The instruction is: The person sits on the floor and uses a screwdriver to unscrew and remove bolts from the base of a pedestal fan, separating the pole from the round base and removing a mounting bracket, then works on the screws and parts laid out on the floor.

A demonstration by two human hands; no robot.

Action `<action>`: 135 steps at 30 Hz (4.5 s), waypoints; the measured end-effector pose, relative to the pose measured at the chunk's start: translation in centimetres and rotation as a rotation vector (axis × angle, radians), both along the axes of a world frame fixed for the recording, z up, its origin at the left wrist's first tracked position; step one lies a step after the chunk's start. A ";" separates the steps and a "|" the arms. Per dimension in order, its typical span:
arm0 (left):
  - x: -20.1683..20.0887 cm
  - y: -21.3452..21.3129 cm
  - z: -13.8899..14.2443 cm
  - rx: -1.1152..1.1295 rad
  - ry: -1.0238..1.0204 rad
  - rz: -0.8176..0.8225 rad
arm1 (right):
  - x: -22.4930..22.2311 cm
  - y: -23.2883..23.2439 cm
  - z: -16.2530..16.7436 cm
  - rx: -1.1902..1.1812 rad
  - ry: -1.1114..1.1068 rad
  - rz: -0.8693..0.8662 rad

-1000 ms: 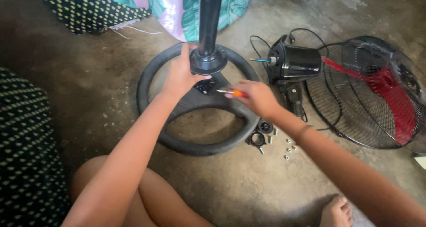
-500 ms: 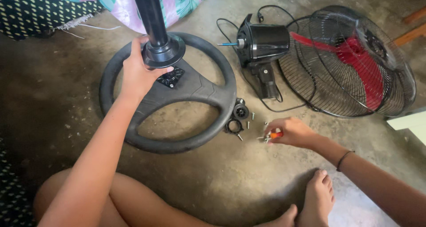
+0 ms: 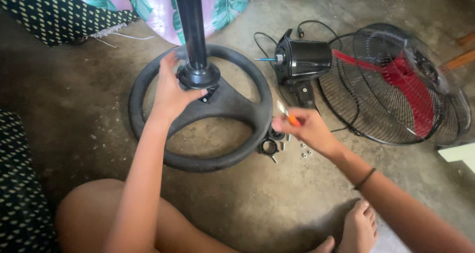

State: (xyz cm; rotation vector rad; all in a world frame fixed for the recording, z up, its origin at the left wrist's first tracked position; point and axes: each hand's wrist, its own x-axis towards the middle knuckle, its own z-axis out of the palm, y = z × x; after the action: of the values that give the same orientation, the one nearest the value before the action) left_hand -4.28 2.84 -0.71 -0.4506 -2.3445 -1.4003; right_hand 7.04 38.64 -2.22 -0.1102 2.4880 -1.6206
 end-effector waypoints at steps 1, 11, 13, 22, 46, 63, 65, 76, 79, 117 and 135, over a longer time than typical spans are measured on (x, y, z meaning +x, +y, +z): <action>1.2 0.0 0.4 0.043 0.136 -0.038 | -0.6 -1.7 1.2 -0.105 0.015 -0.039; 10.5 4.6 6.8 0.434 -0.064 -0.290 | -0.1 -12.2 8.0 -0.772 -0.017 -0.229; 11.1 5.5 7.8 0.439 0.018 -0.375 | 0.0 -12.1 8.6 -0.763 0.014 -0.213; 11.8 6.4 8.5 0.659 -0.059 -0.430 | 1.1 -11.5 9.8 -0.782 0.072 -0.115; 8.7 5.3 4.7 0.335 0.218 0.116 | 0.6 -11.6 10.4 -0.923 -0.043 -0.062; 0.5 2.1 0.7 0.079 0.297 0.135 | -6.4 -12.7 3.0 -0.581 -0.026 -0.107; 0.2 2.6 2.9 0.123 0.296 0.166 | -8.2 -13.3 2.5 -0.583 -0.036 -0.095; 4.7 -0.6 -3.4 -0.350 0.367 0.039 | -12.3 -14.9 3.9 -0.739 0.026 0.018; 4.5 -1.4 -6.3 -0.557 0.298 -0.026 | -11.8 -15.0 3.6 -0.732 0.011 0.005; -2.3 -1.9 -7.1 -0.540 0.385 -0.102 | -14.9 -9.3 -3.0 0.333 0.400 -0.373; 1.0 2.3 16.4 0.085 0.416 -0.195 | -12.8 -5.2 29.8 0.865 0.516 -0.123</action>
State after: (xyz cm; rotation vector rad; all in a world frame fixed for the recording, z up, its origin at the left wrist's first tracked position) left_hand -3.26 5.19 15.72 -0.8728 -1.9400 -1.3293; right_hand -5.80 33.39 27.53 -0.2855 3.4000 -0.4361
